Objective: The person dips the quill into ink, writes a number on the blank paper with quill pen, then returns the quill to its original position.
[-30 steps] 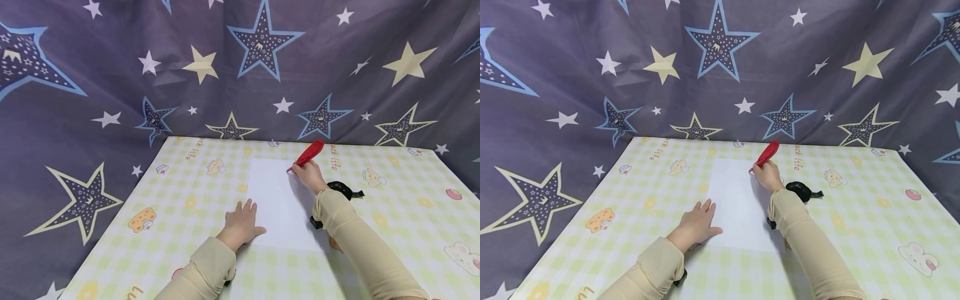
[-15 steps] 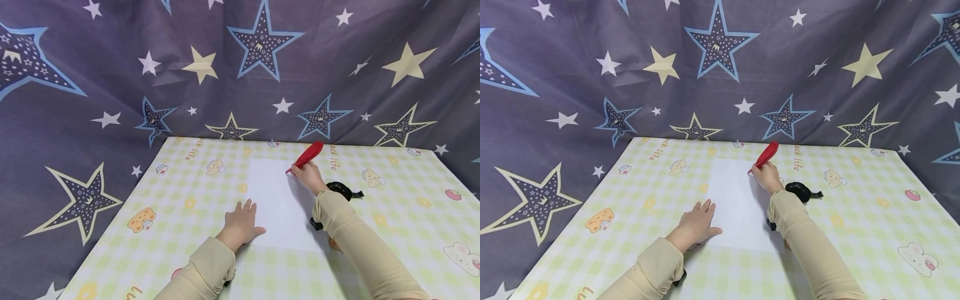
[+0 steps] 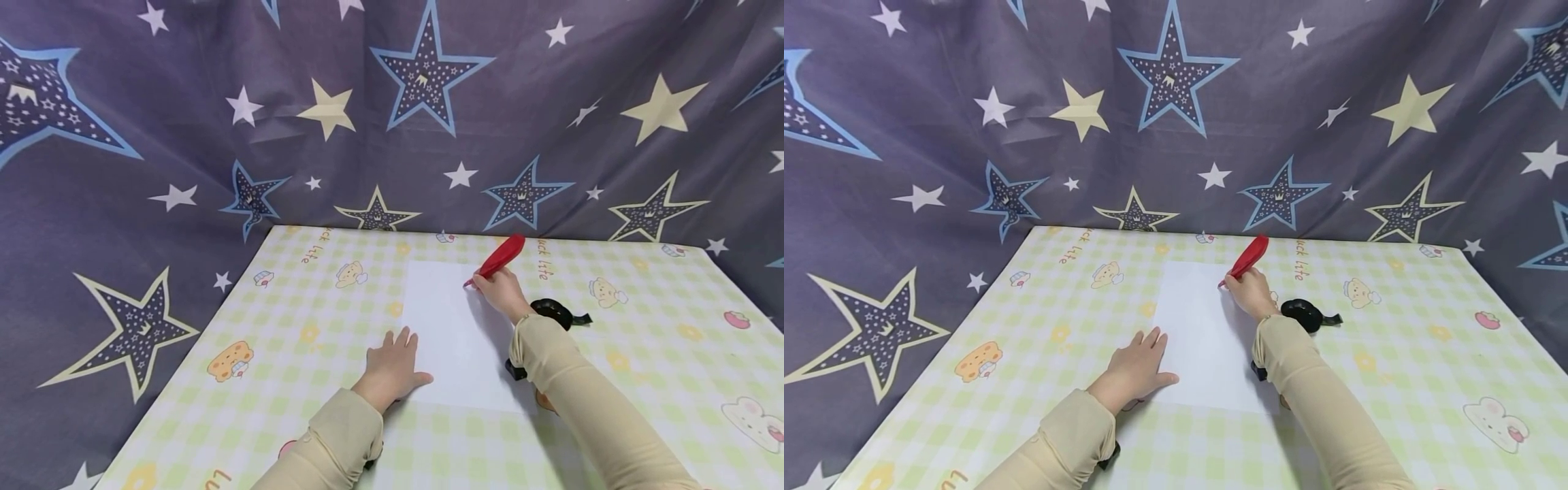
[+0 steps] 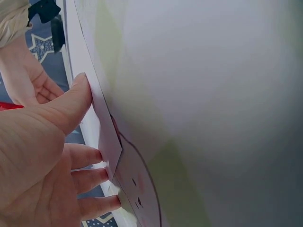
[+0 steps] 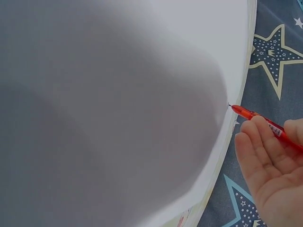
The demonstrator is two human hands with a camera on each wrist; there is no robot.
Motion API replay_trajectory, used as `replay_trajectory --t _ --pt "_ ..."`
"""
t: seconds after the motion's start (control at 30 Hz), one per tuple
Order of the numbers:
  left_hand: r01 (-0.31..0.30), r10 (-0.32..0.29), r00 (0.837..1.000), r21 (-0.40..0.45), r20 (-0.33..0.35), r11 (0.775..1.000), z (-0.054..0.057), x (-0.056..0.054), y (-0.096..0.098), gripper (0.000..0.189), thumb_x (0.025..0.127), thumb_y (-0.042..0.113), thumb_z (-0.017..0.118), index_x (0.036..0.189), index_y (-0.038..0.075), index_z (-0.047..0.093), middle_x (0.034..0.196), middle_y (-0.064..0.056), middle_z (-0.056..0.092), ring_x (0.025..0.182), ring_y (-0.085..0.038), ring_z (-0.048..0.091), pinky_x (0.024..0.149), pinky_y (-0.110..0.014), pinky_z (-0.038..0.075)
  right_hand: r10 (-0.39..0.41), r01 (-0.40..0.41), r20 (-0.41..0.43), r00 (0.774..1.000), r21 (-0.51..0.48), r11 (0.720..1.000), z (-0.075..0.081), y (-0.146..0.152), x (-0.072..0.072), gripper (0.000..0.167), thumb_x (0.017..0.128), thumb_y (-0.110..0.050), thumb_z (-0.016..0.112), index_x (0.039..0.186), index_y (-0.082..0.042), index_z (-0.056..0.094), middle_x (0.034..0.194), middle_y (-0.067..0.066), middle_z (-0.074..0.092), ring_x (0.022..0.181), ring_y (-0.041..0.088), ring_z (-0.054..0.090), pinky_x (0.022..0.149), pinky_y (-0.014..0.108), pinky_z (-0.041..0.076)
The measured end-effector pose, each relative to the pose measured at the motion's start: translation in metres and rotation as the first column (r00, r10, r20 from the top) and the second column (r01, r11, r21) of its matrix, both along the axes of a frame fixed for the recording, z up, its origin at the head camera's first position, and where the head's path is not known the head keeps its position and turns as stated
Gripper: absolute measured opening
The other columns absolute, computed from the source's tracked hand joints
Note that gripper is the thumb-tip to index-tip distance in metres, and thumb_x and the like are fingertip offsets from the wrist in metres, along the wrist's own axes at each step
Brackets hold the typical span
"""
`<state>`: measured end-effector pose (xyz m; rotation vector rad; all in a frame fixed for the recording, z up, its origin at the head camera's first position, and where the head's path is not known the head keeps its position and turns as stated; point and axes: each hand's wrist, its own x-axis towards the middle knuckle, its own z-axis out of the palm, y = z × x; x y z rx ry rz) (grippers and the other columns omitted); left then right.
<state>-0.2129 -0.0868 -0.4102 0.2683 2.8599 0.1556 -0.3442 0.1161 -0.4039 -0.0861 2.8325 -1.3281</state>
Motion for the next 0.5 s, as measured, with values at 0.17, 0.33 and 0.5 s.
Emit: replay_trajectory --t 0.17,0.33,0.5 --pt "0.000 0.000 1.000 0.008 0.002 1.000 -0.0008 -0.0001 -0.0007 0.075 0.084 0.053 0.058 0.141 0.009 0.037 0.147 -0.007 0.029 0.133 -0.031 0.026 0.094 -0.055 0.034 0.005 -0.005 0.023 1.000 -0.011 1.000 -0.0003 -0.0008 0.0019 0.025 0.094 -0.017 0.051 0.106 0.002 0.062 0.090 0.013 0.064 0.075 0.021 0.052 0.065 0.027 0.040" --pt "-0.001 0.001 1.000 0.012 0.001 1.000 -0.0014 -0.0008 -0.0010 0.075 0.084 0.053 0.058 0.141 0.009 0.037 0.147 -0.007 0.030 0.133 -0.031 0.026 0.094 -0.056 0.034 0.018 -0.018 0.013 1.000 -0.007 1.000 -0.0009 -0.0004 0.0035 0.025 0.094 -0.018 0.052 0.104 0.002 0.063 0.087 0.013 0.064 0.073 0.020 0.052 0.064 0.027 0.040" --pt "-0.003 0.003 1.000 0.024 0.003 1.000 -0.0013 -0.0007 -0.0013 0.075 0.084 0.052 0.059 0.141 0.008 0.038 0.147 -0.007 0.030 0.133 -0.031 0.026 0.094 -0.057 0.034 0.015 -0.015 0.016 1.000 -0.003 1.000 -0.0012 -0.0012 0.0056 0.025 0.094 -0.018 0.051 0.104 0.001 0.063 0.086 0.012 0.065 0.071 0.018 0.052 0.062 0.027 0.040"
